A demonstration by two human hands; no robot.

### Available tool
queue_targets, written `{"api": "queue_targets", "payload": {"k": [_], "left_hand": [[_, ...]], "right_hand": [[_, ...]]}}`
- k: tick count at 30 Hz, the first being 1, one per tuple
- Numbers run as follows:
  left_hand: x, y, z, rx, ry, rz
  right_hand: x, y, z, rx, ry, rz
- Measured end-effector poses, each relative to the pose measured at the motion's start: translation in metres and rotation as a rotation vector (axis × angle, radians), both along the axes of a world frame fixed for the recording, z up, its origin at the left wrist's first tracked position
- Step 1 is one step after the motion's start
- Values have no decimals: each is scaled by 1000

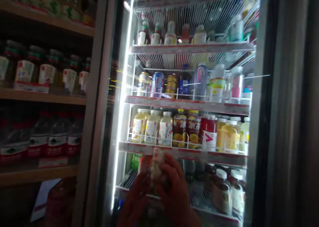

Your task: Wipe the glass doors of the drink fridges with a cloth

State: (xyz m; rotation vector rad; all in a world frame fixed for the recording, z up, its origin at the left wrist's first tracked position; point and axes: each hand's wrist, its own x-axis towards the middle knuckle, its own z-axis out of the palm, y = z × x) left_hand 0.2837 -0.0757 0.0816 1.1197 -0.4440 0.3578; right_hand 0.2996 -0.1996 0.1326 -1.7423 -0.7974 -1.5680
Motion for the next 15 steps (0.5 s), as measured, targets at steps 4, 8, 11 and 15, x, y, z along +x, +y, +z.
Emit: {"api": "queue_targets", "payload": {"k": [4, 8, 11, 15], "left_hand": [[17, -19, 83, -42, -37, 15], [31, 45, 152, 233, -424, 782], [51, 70, 166, 399, -525, 971], [61, 18, 126, 881, -895, 1065]], "right_hand": [[-17, 14, 27, -58, 51, 17], [-35, -25, 57, -133, -128, -207], [-28, -55, 76, -54, -268, -399], [5, -62, 70, -163, -208, -555]]}}
